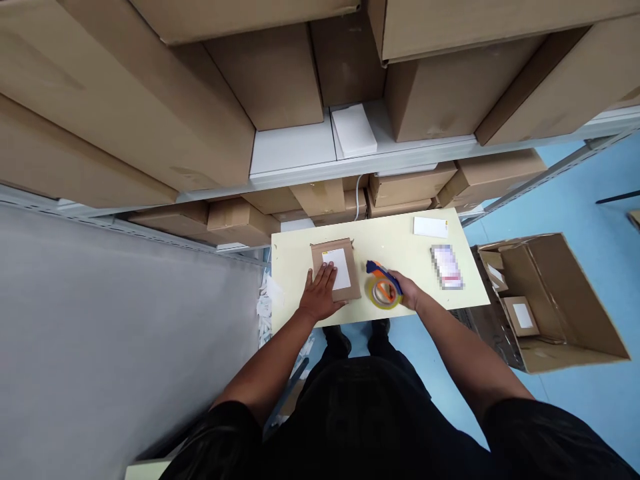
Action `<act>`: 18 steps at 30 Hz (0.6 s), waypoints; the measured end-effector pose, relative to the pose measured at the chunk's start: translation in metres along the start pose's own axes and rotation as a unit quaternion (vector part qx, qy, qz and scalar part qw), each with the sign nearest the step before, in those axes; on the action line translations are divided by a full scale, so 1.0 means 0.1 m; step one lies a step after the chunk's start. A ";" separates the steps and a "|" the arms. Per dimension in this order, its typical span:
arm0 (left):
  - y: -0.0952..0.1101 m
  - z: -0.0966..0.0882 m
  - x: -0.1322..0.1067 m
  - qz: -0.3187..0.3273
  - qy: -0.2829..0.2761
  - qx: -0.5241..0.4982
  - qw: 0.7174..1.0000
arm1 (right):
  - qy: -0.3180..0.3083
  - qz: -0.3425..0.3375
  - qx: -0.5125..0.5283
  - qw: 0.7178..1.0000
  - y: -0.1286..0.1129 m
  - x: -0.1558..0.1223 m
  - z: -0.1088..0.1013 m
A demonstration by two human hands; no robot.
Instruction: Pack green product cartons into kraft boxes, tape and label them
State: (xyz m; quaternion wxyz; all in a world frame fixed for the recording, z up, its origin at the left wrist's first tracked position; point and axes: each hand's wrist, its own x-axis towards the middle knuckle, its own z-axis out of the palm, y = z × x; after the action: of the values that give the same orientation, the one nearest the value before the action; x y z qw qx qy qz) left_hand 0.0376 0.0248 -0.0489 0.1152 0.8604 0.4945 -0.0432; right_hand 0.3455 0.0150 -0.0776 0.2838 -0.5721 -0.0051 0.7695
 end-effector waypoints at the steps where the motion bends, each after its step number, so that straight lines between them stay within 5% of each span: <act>1: 0.04 0.00 0.02 -0.014 -0.002 -0.003 1.000 | -0.005 0.007 0.006 1.000 0.17 -0.09 -0.13; 4: 0.17 0.04 0.08 -0.052 0.003 -0.015 0.999 | 0.002 0.016 0.012 1.000 0.73 -0.34 -0.36; 8: 0.30 0.10 0.13 -0.067 0.013 -0.025 0.997 | 0.007 0.012 0.004 1.000 1.10 -0.40 -0.23; 13: 0.28 0.11 0.11 -0.066 0.019 -0.011 0.998 | 0.005 0.025 -0.112 0.993 0.64 -0.14 -0.05; 18: 0.25 0.11 0.10 -0.065 0.030 -0.009 0.997 | 0.017 -0.031 -0.327 0.945 0.26 0.00 0.18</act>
State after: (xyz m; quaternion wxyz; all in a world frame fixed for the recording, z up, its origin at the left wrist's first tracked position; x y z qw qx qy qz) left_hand 0.0651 0.0184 -0.0574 0.1047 0.8261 0.5533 -0.0203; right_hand 0.3189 -0.0013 -0.0799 0.1049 -0.6461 -0.2688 0.7066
